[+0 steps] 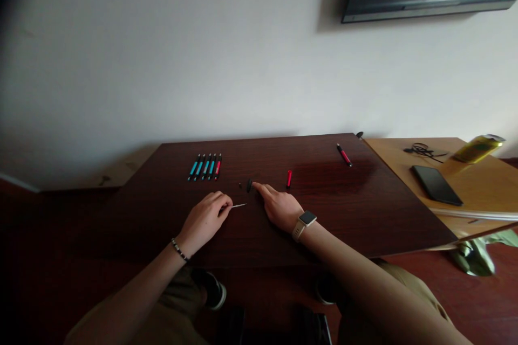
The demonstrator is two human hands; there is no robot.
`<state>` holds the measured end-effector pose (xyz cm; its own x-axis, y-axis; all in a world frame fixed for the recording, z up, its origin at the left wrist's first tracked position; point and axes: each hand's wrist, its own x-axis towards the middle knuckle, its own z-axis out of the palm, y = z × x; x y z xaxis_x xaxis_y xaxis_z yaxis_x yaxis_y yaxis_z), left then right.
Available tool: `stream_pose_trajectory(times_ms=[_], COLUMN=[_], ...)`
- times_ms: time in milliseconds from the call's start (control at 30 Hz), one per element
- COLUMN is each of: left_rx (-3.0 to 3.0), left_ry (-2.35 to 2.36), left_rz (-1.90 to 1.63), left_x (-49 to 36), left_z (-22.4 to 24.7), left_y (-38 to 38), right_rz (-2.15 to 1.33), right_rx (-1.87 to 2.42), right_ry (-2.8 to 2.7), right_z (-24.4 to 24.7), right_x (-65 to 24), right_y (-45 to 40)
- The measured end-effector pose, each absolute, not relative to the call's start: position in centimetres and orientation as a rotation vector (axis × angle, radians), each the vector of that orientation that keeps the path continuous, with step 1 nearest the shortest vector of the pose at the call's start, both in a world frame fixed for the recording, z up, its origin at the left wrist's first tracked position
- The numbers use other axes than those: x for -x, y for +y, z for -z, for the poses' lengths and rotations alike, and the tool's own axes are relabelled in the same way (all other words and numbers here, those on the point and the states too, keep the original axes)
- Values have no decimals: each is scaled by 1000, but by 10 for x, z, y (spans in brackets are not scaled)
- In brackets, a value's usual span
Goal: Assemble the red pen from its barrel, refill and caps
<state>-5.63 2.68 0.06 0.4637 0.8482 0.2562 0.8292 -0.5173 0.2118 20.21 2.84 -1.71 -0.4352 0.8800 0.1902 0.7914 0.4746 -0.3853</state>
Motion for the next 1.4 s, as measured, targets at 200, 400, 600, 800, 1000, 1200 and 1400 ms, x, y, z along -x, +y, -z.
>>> stream_pose_trajectory(times_ms=[200,400,600,800,1000,1200,1400], left_rx=[-2655,-2626,-2607,-2616,-2581,-2596,-2585], left_ry=[1511,1536,1504,1516,1529,1506,1501], left_rz=[-506,-457,-497,-498,-533,-549,-560], left_x=[51,46,46,47,47,46,45], left_z=[1,-1,1,3,4,8,10], left_y=[30,32,34,36,39,41,41], right_rz=[-303,-294,-295,-273,-285,-264,-247], right_rx=[1308,1329,1330,1284,1226,1171,1163], right_ry=[-2365,-2449,-2440,-2421,-2389,-2405,-2413], right_z=[19,21,18,19,22,25,29], right_x=[-198,-189,-190,-194,-194,-193,-192], right_y=[36,45,44,41,41,41,42])
